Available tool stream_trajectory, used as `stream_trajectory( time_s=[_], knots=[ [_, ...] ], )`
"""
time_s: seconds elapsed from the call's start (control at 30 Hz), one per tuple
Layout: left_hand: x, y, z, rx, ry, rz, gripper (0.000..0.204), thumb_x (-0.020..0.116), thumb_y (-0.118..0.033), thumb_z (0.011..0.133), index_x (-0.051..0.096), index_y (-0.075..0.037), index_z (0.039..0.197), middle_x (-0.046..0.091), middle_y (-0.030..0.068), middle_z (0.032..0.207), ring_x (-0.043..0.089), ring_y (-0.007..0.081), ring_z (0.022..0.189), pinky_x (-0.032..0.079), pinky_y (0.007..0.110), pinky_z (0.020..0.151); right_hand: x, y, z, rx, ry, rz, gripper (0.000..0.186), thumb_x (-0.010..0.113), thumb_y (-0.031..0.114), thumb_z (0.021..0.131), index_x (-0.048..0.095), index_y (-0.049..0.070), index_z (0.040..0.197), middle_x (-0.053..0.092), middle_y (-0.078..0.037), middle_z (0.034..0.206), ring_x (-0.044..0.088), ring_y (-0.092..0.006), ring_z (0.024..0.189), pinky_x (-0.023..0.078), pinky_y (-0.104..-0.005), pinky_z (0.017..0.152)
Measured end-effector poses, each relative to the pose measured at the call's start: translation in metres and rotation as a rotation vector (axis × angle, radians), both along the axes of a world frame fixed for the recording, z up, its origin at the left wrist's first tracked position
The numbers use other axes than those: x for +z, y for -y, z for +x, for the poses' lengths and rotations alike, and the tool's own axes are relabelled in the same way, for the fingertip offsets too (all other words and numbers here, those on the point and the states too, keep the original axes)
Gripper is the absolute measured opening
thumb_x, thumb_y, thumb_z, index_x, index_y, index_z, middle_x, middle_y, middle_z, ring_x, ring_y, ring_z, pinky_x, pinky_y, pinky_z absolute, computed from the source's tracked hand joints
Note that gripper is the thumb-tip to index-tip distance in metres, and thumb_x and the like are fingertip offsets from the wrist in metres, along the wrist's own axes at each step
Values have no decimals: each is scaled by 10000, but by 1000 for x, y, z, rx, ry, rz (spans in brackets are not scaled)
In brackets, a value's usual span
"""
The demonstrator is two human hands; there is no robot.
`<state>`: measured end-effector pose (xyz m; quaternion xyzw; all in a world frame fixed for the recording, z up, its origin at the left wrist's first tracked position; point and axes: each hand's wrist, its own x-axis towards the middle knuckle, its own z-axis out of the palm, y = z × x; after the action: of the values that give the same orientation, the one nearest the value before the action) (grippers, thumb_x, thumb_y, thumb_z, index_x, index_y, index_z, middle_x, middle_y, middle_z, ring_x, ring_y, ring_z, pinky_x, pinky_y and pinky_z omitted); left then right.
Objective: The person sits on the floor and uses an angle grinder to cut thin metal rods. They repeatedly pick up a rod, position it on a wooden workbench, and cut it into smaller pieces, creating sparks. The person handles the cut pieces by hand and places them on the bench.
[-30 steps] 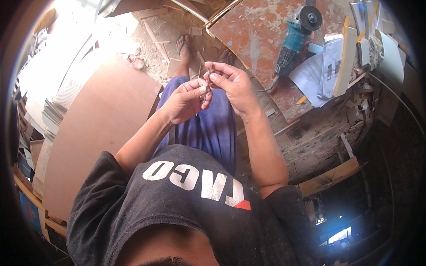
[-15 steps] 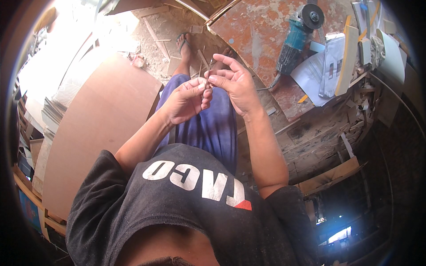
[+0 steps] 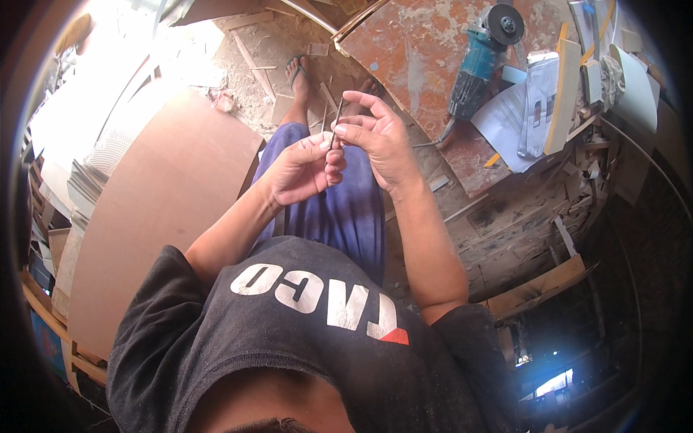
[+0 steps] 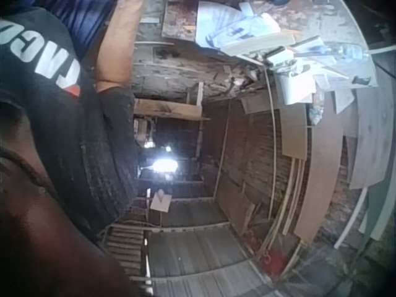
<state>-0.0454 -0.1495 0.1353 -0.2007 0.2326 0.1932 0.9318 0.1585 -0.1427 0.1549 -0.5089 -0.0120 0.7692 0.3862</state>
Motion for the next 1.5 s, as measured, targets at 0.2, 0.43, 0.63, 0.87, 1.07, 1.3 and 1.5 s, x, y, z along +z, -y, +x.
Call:
stream_trajectory(
  time_s=[0.2,0.43,0.63,0.87,1.07,1.3,1.5],
  knots=[
    [0,0,1,-18,-51,4,170,680,-216,1062,638,-106,1184,642,3,989,584,130,899,491,303,832,1,-1,4,-42,-56,-50,523,757,33,957,559,16,1442,749,-106,1081,715,-130,920,586,-304,872],
    [4,0,4,-98,-143,88,130,679,-212,1066,661,-112,1147,663,8,966,593,128,883,498,302,822,-9,-9,11,116,104,62,306,818,109,946,717,21,1221,750,-57,1018,708,-126,888,585,-293,836],
    [6,0,3,-129,-163,123,122,685,-212,1062,668,-112,1129,664,3,950,595,125,855,486,294,801,-6,-15,23,121,-8,-3,197,802,103,962,754,23,1136,761,-47,978,723,-140,871,608,-294,800],
    [6,-2,3,-152,-161,163,124,692,-214,1056,665,-110,1119,663,-2,941,598,122,835,471,289,778,-12,-11,31,135,-42,1,202,775,113,986,762,16,1163,779,-67,995,744,-152,873,632,-298,782],
    [7,-2,3,-141,-181,152,119,690,-202,1057,678,-105,1125,673,2,951,613,125,835,478,291,777,-7,-10,30,143,-106,50,391,835,110,930,703,9,1284,765,-88,1053,738,-151,928,630,-301,839],
    [6,0,2,-184,-215,181,139,693,-212,1057,689,-91,1126,680,1,948,620,118,833,486,280,781,-3,-9,25,337,43,141,505,842,-56,850,646,-13,1314,694,-88,1039,744,-195,851,631,-339,802],
    [5,0,2,-159,-199,180,137,692,-210,1056,684,-90,1122,679,2,951,618,121,840,485,283,781,-8,-5,27,276,-30,94,373,834,59,915,693,23,1259,718,-52,1034,701,-121,1000,618,-292,880]
  ],
)
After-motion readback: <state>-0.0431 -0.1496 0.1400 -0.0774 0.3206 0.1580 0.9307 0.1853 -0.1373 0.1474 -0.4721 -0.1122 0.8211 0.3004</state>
